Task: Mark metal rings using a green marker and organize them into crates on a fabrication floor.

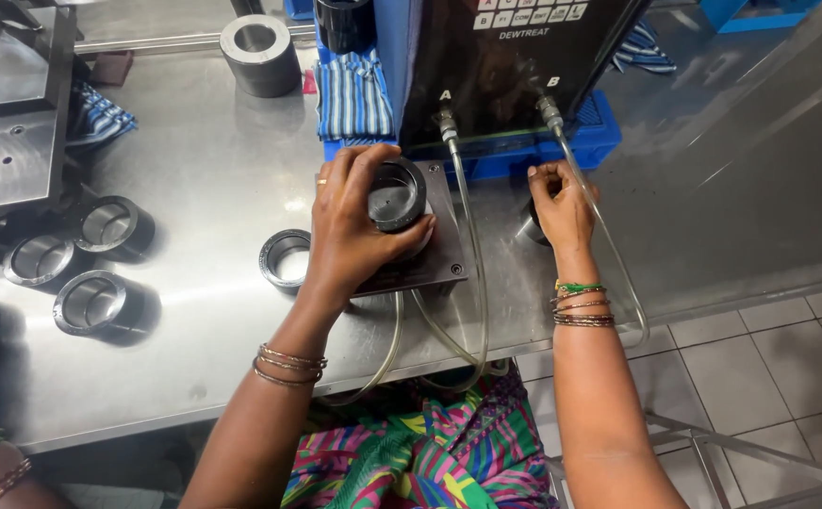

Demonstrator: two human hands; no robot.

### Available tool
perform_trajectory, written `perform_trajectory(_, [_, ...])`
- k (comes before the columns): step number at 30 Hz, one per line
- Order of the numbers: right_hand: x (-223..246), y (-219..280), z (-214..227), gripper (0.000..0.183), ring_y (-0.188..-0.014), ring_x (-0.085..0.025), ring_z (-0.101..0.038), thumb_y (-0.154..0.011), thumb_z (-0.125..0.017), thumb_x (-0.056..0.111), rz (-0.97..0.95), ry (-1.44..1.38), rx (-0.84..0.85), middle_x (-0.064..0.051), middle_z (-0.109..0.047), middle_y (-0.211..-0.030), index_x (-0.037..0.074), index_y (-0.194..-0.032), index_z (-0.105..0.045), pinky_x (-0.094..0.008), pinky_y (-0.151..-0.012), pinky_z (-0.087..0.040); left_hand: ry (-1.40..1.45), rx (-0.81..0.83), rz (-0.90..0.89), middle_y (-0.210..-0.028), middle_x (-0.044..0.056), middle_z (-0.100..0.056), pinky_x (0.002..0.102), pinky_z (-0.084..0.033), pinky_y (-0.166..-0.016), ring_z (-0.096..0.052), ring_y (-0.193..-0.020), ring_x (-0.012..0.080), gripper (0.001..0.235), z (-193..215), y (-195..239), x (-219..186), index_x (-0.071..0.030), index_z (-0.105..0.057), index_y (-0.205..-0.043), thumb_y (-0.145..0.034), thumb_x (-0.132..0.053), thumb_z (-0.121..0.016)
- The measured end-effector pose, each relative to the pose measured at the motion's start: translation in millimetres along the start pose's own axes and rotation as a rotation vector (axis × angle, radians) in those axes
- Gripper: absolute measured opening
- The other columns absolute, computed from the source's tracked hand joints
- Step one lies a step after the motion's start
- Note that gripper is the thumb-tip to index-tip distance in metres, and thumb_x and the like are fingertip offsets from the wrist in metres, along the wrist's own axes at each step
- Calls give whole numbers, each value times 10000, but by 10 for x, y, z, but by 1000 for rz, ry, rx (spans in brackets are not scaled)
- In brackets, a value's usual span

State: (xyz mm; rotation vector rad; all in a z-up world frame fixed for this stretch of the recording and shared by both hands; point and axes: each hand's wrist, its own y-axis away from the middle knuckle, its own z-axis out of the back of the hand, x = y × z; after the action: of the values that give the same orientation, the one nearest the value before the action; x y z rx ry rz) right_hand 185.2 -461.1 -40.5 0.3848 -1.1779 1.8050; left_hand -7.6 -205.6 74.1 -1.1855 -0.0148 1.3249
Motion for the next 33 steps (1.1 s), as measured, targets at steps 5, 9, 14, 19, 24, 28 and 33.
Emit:
perform_trajectory(5, [13, 7, 12, 221, -722, -170, -719, -982, -758, 227, -14, 2, 14, -64, -747, -821, 24, -920, -696, -311, -702, -553, -23, 2, -20, -1221, 93, -616, 458, -492, -984, -591, -1148, 317, 717, -21, 19, 25, -104, -594, -1273, -674, -285, -944])
perform_trajectory(9, [100, 15, 31, 210, -704, -165, -708, -973, -754, 225, -65, 27, 16, -59, -741, -795, 29, -916, -704, -313, -682, -543, -89, 38, 68, -1176, 109, -627, 470, -497, -933, -591, -1115, 342, 748, 7, -7, -27, -96, -599, -1265, -653, -335, -956])
perform_trajectory(14, [59, 11, 15, 209, -710, -163, -707, -980, -754, 225, -36, 27, 25, -54, -740, -807, 32, -917, -703, -311, -682, -543, -122, 100, 124, -1169, 131, -634, 481, -500, -914, -593, -1105, 365, 797, 37, -59, -33, -88, -602, -1271, -608, -358, -953])
perform_trajectory(19, [44, 11, 10, 219, -729, -168, -723, -982, -758, 247, -30, 59, 18, -52, -753, -833, 44, -919, -706, -312, -691, -548, -100, 113, 154, -1171, 128, -643, 473, -508, -915, -597, -1102, 357, 789, 73, -87, -34, -88, -610, -1267, -608, -365, -946])
perform_trajectory(24, [68, 13, 4, 240, -719, -178, -716, -981, -753, 290, -73, 104, 40, -40, -753, -817, 62, -917, -715, -323, -706, -540, -35, 71, 140, -1171, 113, -661, 453, -505, -958, -614, -1119, 326, 741, 15, -7, 60, -87, -639, -1255, -634, -362, -937])
perform_trajectory(28, [30, 9, -1, 237, -721, -180, -714, -982, -755, 290, -78, 133, 38, -33, -755, -815, 67, -910, -717, -323, -707, -534, -36, 10, 35, -1179, 136, -639, 450, -495, -972, -591, -1137, 339, 754, -16, 39, 79, -68, -633, -1287, -657, -353, -933])
perform_trajectory(33, [41, 11, 4, 218, -726, -167, -723, -978, -746, 271, -69, 81, 50, -31, -753, -824, 64, -923, -711, -315, -692, -540, -88, 201, 164, -1136, 103, -637, 465, -487, -971, -586, -1131, 338, 773, -58, 65, 181, -87, -637, -1263, -632, -407, -948])
